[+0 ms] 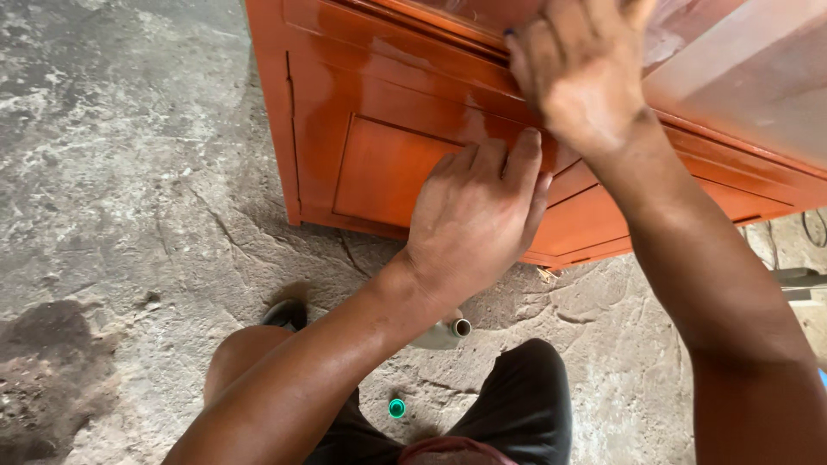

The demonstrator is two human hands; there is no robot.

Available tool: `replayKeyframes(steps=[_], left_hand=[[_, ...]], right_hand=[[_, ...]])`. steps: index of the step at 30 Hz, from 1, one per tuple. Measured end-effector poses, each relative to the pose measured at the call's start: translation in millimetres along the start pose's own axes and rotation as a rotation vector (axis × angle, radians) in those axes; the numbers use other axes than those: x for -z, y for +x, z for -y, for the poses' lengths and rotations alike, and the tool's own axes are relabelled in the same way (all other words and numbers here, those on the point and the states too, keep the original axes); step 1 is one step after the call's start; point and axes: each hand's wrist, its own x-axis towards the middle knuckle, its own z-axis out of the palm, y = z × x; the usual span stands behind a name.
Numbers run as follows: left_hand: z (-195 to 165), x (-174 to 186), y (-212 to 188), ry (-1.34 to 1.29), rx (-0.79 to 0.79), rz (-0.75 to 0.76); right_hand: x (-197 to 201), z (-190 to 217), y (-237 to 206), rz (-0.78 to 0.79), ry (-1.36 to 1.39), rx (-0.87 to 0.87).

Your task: The person kneels in front of a reddish-brown wooden cabinet and repeatedly wipes the glass door and wooden frame with a blue cloth. They periodically dip the cloth into a white plastic container on the floor to re-wet it, then continue wiping the surface.

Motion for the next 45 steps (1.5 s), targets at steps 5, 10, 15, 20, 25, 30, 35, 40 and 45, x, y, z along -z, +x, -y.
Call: replayKeyframes(steps=[5, 10, 15, 20, 25, 30, 35, 40, 45], left_hand=[[6.7, 1.6, 0.4, 0.025, -0.025, -0.073], [3.7, 3.2, 1.4, -0.012, -0.001, -0.055], [2.3, 7.5, 4.2, -0.037, -0.005, -0.109], [-2.3, 8.8, 4.9, -0.048, -0.007, -0.120], [-5.3, 10.7, 10.5, -0.078, -0.031, -0.107], [-5.6, 12.4, 13.9, -0.032, -0.037, -0.165], [-9.3, 9.6, 13.2, -0.094, -0.037, -0.124], [-9.4, 9.0, 15.8, -0.092, -0.027, -0.128], [-9.4, 11.3, 16.1, -0.088, -0.017, -0.150]], right_hand=[[15.5, -2.5, 5.0, -0.008, -0.095, 0.016], [12.0, -0.5, 15.6, -0.054, -0.062, -0.009], [-7.4, 1.7, 27.6, -0.026, 0.074, -0.011], [8.7, -8.5, 8.5, 0.002, -0.032, -0.025], [-17.3, -8.7, 22.8, -0.058, 0.025, 0.003], [-9.3, -3.1, 41.0, -0.073, -0.027, 0.028], [20.9, -2.3, 40.6, -0.078, -0.065, -0.018], [-19.2, 0.5, 48.7, -0.078, 0.107, -0.035], [-8.2, -12.0, 23.6, -0.041, 0.054, -0.031]])
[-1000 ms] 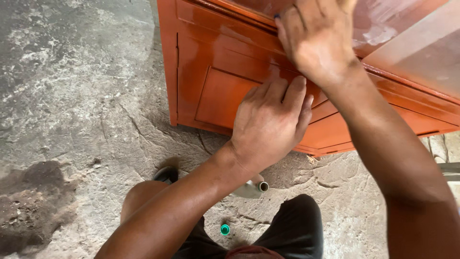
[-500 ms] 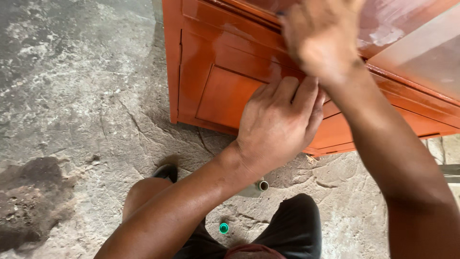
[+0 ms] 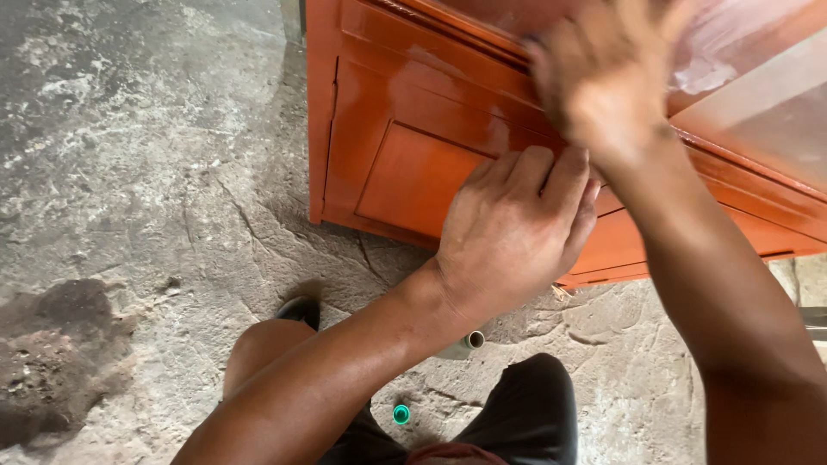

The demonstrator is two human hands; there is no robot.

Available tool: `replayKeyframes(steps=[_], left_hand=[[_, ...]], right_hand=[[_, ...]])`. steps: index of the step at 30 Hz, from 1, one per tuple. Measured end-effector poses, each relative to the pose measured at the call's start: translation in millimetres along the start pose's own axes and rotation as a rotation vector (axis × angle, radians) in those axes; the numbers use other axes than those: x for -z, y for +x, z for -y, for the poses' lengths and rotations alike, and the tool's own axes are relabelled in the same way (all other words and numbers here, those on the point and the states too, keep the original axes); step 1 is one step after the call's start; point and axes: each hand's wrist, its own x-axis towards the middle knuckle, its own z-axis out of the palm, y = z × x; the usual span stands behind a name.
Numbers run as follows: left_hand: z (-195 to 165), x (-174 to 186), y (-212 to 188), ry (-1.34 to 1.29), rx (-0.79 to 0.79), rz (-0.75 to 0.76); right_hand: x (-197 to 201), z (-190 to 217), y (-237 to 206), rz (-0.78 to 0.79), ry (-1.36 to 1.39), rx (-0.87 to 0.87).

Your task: The person kneels in front of a reddish-brown wooden cabinet and repeatedly wipes the glass door and wooden frame with a blue cloth. They periodically dip the cloth into a white plastic container on the floor to re-wet it, then continue wiping the surface.

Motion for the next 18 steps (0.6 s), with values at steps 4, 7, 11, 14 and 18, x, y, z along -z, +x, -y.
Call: replayKeyframes(steps=[4, 7, 11, 14, 18], left_hand=[[-1.7, -0.7, 1.5, 0.010, 0.003, 0.035], [-1.7, -2.1, 4.5, -0.005, -0.003, 0.050], [-0.4, -1.4, 6.4, 0.014, -0.001, 0.023], [-1.1, 0.0, 5.0, 0.004, -0.004, 0.000], [-3.9, -0.6, 4.7, -0.001, -0.009, 0.025]], right_hand=[[15.2, -3.8, -1.2, -0.047, -0.020, -0.003], [-0.2, 1.9, 15.8, -0.039, -0.052, -0.012], [-17.9, 6.9, 27.1, -0.005, 0.004, -0.027], [5.5, -0.8, 5.5, 0.019, -0.006, -0.039], [12.7, -5.0, -0.8, -0.024, -0.015, -0.034]])
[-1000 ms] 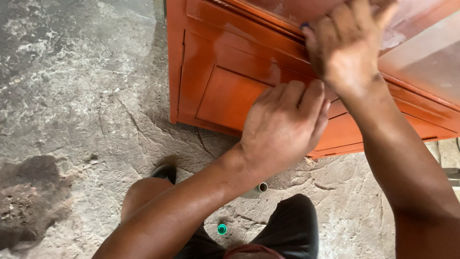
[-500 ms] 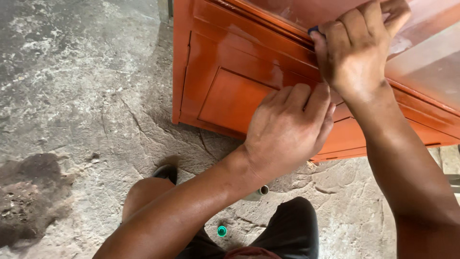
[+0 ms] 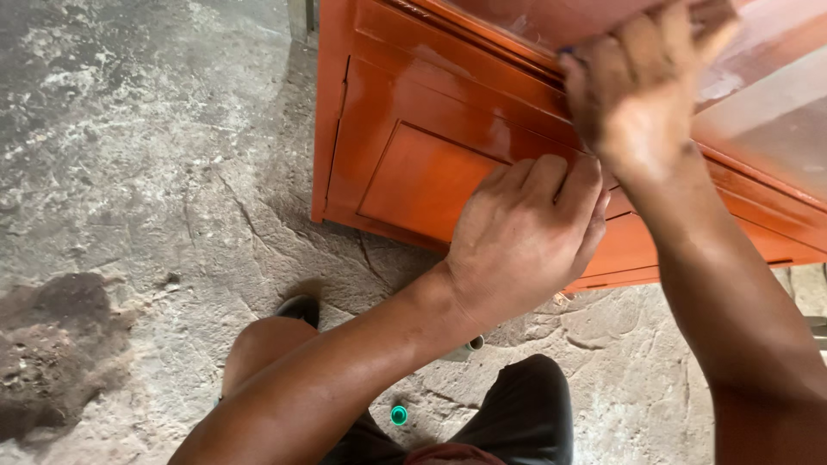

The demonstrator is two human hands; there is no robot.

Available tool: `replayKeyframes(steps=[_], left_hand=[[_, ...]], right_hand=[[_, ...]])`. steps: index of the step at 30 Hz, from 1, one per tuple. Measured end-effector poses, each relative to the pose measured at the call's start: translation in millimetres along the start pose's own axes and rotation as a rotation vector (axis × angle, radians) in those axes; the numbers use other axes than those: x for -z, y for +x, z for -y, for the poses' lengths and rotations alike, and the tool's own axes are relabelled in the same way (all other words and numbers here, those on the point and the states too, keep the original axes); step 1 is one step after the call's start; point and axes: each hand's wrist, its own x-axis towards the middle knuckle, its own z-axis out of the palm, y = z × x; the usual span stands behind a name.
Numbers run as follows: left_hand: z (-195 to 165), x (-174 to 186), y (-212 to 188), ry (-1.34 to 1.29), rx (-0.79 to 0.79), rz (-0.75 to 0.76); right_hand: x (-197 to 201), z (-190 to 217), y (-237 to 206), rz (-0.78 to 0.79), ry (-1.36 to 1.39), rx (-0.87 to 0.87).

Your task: The person kneels in front of a reddish-brown wooden cabinet and repeatedly wipes the glass door and wooden frame with a blue cloth. They periodically dip the cloth into a white plastic container on the floor to re-wet it, then continue wiping the surface.

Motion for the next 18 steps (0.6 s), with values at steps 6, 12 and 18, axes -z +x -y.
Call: replayKeyframes(steps=[6, 12, 18], left_hand=[[-1.4, -3.1, 1.3, -0.027, 0.007, 0.030], [-2.5, -1.5, -1.8, -0.042, 0.012, 0.009], [-1.2, -2.5, 4.1, -0.043, -0.005, 0.018]], right_hand=[[-37.1, 12.7, 26.5, 0.021, 0.124, -0.004], [-6.6, 2.3, 9.7, 0.008, -0.039, 0.040], [-23.3, 15.5, 50.4, 0.020, 0.147, 0.016]])
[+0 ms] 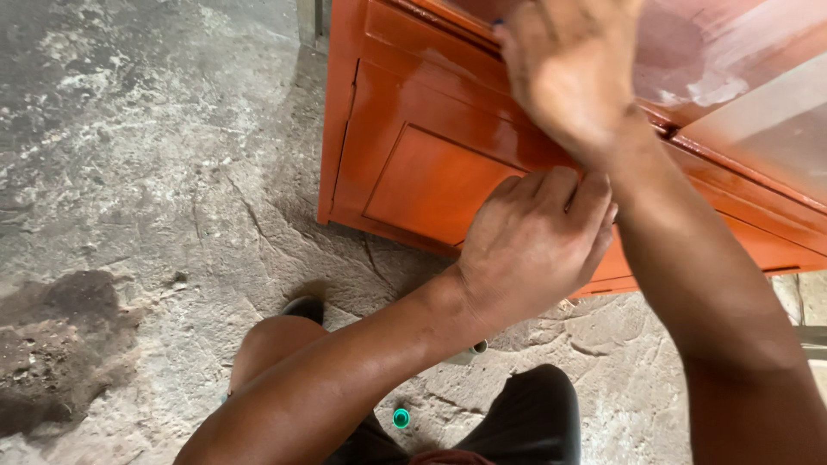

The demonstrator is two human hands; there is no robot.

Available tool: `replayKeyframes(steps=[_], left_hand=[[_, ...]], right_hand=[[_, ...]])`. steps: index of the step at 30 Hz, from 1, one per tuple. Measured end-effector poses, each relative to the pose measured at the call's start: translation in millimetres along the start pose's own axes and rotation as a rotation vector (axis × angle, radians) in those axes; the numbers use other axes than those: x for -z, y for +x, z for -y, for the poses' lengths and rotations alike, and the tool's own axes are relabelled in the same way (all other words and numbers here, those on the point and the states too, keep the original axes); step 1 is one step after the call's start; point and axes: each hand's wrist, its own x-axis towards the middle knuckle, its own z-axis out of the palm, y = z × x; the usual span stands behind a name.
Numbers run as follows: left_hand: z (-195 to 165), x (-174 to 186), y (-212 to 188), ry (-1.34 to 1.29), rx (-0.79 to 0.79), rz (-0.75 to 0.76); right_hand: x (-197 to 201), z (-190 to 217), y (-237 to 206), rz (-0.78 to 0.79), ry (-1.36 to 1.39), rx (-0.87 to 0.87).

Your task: The person kneels in front of a reddish-brown wooden cabinet and repeatedly wipes the glass door and wooden frame with a blue cloth. They periodically dip the cloth into a white plastic container on the floor to re-wet it, then continue wiping the surface.

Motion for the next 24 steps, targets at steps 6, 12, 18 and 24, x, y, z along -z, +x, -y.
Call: replayKeyframes(steps=[6, 12, 18, 24], left_hand=[[3.4, -1.3, -1.6, 0.017, 0.012, -0.015], [2.2, -8.3, 1.4, 0.038, -0.006, -0.007], [9.2, -7.7, 2.4, 0.027, -0.002, -0.017], [5.1, -6.2, -1.3, 0.034, 0.018, 0.008]], right_hand=[[28.4, -5.9, -30.0, -0.023, -0.334, 0.063], [3.0, -8.3, -22.5, -0.049, -0.089, 0.013], [-13.5, -13.4, -26.1, -0.011, -0.083, 0.043], [33.1, -26.3, -69.1, 0.044, -0.182, -0.022]])
